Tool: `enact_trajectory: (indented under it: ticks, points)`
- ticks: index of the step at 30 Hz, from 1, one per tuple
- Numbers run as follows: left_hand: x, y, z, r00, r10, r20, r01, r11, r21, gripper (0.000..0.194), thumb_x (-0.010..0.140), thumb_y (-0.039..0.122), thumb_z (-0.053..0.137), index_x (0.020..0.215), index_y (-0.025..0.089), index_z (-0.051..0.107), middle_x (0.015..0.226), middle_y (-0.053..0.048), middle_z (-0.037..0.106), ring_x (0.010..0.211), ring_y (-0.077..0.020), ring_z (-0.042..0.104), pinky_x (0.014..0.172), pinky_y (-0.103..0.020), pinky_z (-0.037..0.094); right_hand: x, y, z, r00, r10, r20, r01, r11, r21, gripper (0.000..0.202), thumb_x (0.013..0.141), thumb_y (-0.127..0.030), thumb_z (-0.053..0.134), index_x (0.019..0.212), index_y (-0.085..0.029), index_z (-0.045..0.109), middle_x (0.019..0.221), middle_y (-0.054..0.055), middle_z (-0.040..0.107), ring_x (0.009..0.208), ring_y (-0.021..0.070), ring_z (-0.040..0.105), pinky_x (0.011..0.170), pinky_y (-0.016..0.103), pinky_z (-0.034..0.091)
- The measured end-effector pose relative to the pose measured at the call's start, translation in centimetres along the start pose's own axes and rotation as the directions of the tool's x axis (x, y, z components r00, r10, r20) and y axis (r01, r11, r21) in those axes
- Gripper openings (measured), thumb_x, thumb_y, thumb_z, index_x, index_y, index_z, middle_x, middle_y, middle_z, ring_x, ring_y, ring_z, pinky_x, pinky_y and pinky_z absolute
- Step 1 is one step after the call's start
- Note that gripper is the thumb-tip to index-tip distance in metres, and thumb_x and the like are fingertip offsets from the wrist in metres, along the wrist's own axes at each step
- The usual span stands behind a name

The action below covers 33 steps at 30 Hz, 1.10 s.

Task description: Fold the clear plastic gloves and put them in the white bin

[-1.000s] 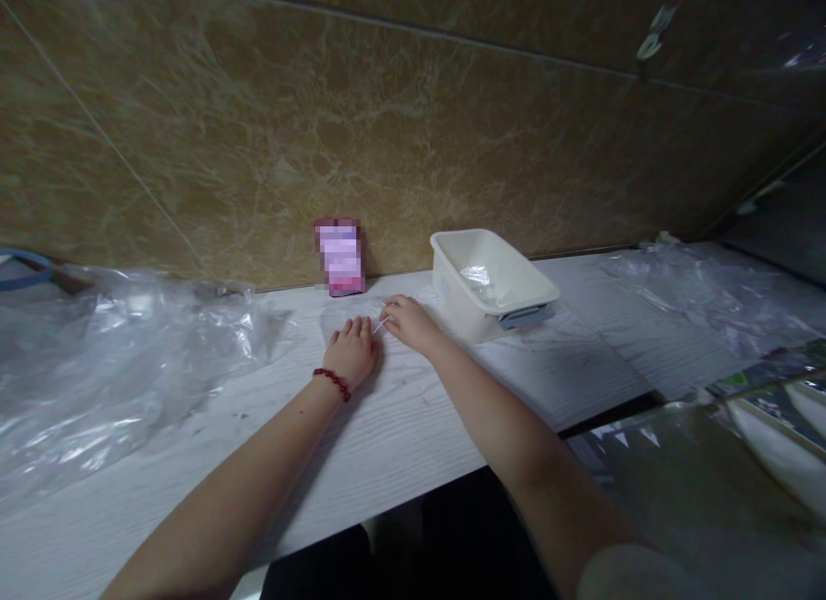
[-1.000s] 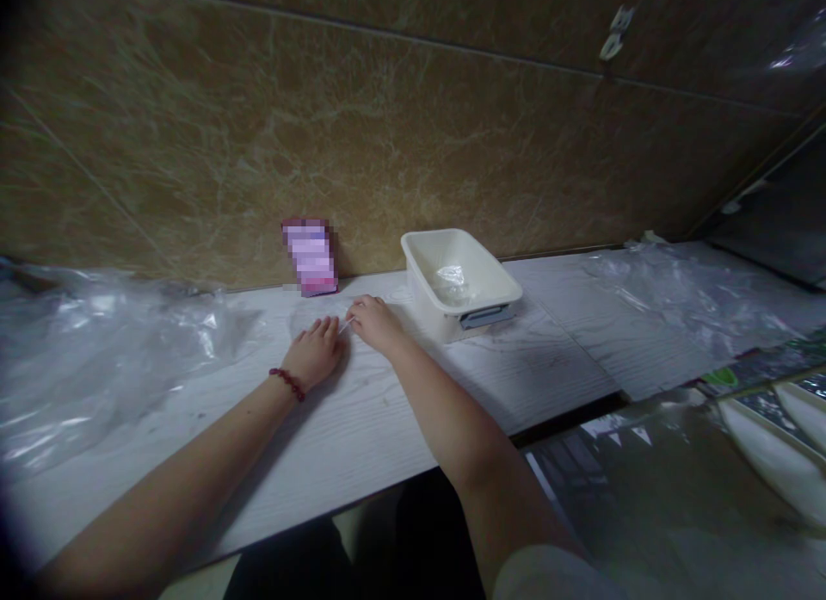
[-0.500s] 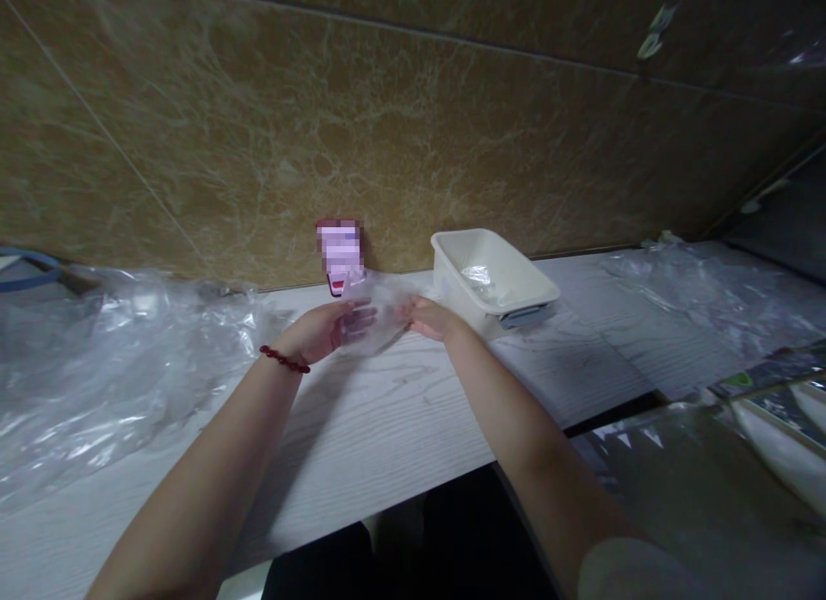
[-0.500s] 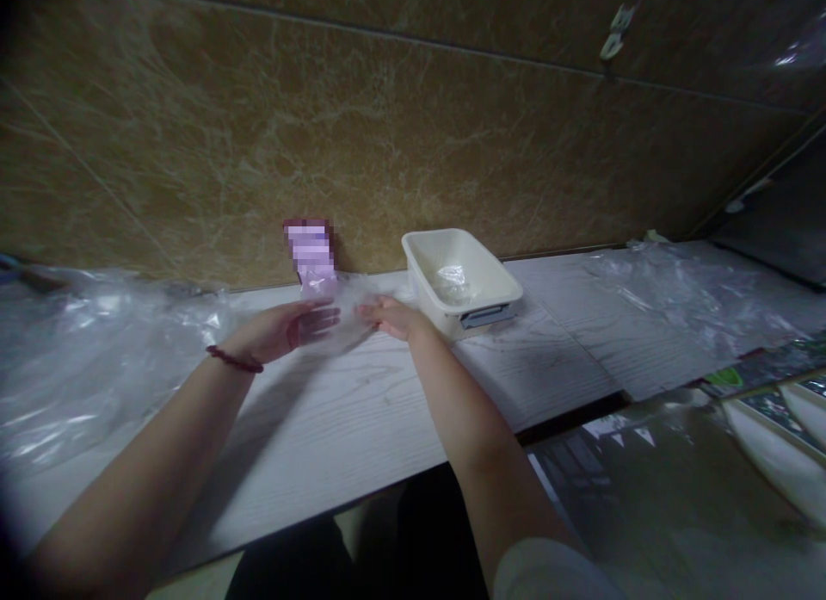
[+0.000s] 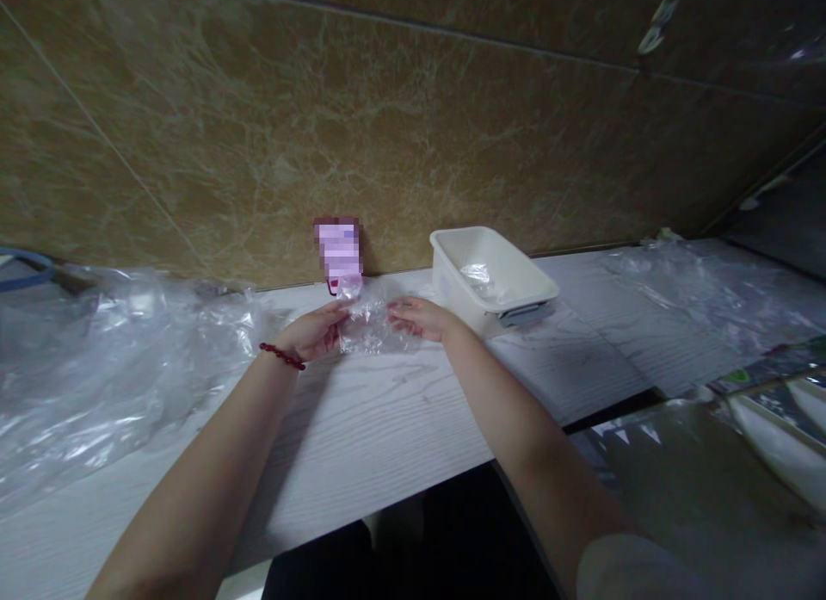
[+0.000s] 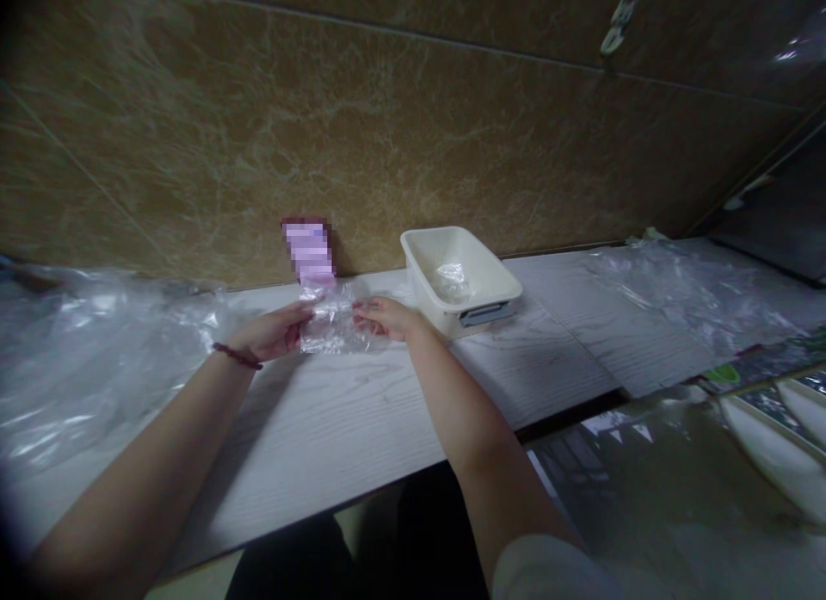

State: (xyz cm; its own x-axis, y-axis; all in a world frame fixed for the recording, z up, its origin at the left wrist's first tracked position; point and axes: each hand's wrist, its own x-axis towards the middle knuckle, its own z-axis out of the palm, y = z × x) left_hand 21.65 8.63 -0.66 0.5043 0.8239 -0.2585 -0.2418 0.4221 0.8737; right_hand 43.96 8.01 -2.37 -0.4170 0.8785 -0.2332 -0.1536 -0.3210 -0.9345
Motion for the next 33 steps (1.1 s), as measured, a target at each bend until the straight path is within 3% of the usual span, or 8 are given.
enact_trajectory:
  ticks: [8, 13, 16, 20, 23, 27, 30, 33]
  points:
    - [-0.2, 0.3, 0.4, 0.999, -0.017, -0.047, 0.017, 1.0, 0.0, 0.025, 0.07, 0.003, 0.05, 0.091, 0.015, 0.056, 0.069, -0.001, 0.061, 0.057, -0.0079, 0.058, 0.052, -0.016, 0.049, 0.1, 0.0, 0.1, 0.997, 0.019, -0.075, -0.019, 1.0, -0.011, 0.014, 0.077, -0.015, 0.05, 0.089, -0.02, 0.053, 0.083, 0.0, 0.063, 0.062, 0.0075, 0.06, 0.035, 0.01, 0.03]
    - [-0.3, 0.5, 0.2, 0.994, -0.025, -0.111, 0.019, 0.999, -0.049, 0.016, 0.069, 0.003, 0.042, 0.071, 0.012, 0.056, 0.059, -0.002, 0.058, 0.051, -0.0086, 0.056, 0.048, -0.017, 0.049, 0.3, 0.0, 0.3, 0.988, -0.005, -0.156, -0.001, 0.999, -0.034, 0.014, 0.072, -0.01, 0.051, 0.079, -0.021, 0.057, 0.079, -0.002, 0.062, 0.058, 0.0066, 0.058, 0.034, 0.012, 0.03]
    - [-0.2, 0.6, 0.3, 0.991, -0.033, -0.127, 0.026, 0.998, -0.057, 0.014, 0.069, 0.008, 0.042, 0.069, 0.011, 0.057, 0.059, -0.004, 0.059, 0.051, -0.011, 0.056, 0.048, -0.02, 0.049, 0.4, 0.0, 0.4, 0.988, -0.01, -0.154, 0.005, 0.999, -0.034, 0.014, 0.068, -0.008, 0.052, 0.074, -0.019, 0.058, 0.076, -0.002, 0.061, 0.058, 0.0066, 0.056, 0.036, 0.012, 0.032]
    - [-0.1, 0.4, 0.8, 0.973, 0.083, -0.218, -0.079, 0.997, 0.025, 0.008, 0.068, 0.016, 0.053, 0.071, 0.011, 0.059, 0.063, -0.003, 0.059, 0.051, -0.0093, 0.054, 0.046, -0.018, 0.045, 0.5, 0.1, 0.3, 0.992, -0.041, -0.12, 0.039, 0.999, -0.02, 0.009, 0.067, -0.008, 0.053, 0.069, -0.017, 0.056, 0.064, -0.003, 0.057, 0.051, 0.0053, 0.051, 0.039, 0.014, 0.034]
    - [0.1, 0.1, 0.9, 0.952, 0.196, -0.236, -0.174, 0.979, 0.111, 0.012, 0.062, 0.018, 0.063, 0.072, 0.012, 0.06, 0.065, -0.002, 0.059, 0.055, -0.0087, 0.054, 0.049, -0.018, 0.044, 0.4, 0.1, 0.3, 0.994, -0.083, -0.078, 0.082, 0.997, -0.013, 0.009, 0.068, -0.013, 0.055, 0.075, -0.018, 0.055, 0.073, -0.002, 0.058, 0.058, 0.0069, 0.055, 0.04, 0.014, 0.034]
    - [0.3, -0.2, 0.9, 0.911, 0.299, -0.284, -0.27, 0.953, 0.139, 0.029, 0.05, 0.013, 0.07, 0.078, 0.014, 0.059, 0.065, 0.002, 0.059, 0.055, -0.0067, 0.053, 0.049, -0.016, 0.04, -0.1, 0.0, 0.7, 0.992, -0.125, -0.013, 0.124, 0.992, -0.017, 0.04, 0.066, -0.021, 0.063, 0.102, -0.03, 0.048, 0.095, -0.001, 0.057, 0.07, 0.0105, 0.059, 0.043, 0.014, 0.035]
    - [0.2, -0.2, 1.1, 0.9, 0.349, -0.263, -0.319, 0.936, 0.151, 0.035, 0.047, 0.009, 0.07, 0.08, 0.016, 0.057, 0.066, 0.004, 0.057, 0.053, -0.0055, 0.051, 0.046, -0.015, 0.037, -0.2, 0.0, 1.1, 0.995, -0.096, -0.023, 0.095, 0.995, -0.038, 0.059, 0.063, -0.023, 0.067, 0.113, -0.033, 0.038, 0.09, -0.001, 0.058, 0.066, 0.0107, 0.058, 0.043, 0.016, 0.035]
    - [0.1, -0.1, 1.1, 0.895, 0.394, -0.207, -0.369, 0.917, 0.149, 0.034, 0.048, 0.007, 0.067, 0.079, 0.018, 0.056, 0.066, 0.005, 0.055, 0.049, -0.0036, 0.047, 0.044, -0.014, 0.035, -0.1, 0.2, 1.5, 0.997, -0.064, -0.053, 0.062, 0.997, -0.04, 0.058, 0.06, -0.022, 0.069, 0.109, -0.028, 0.041, 0.083, 0.0, 0.058, 0.063, 0.0103, 0.057, 0.042, 0.016, 0.032]
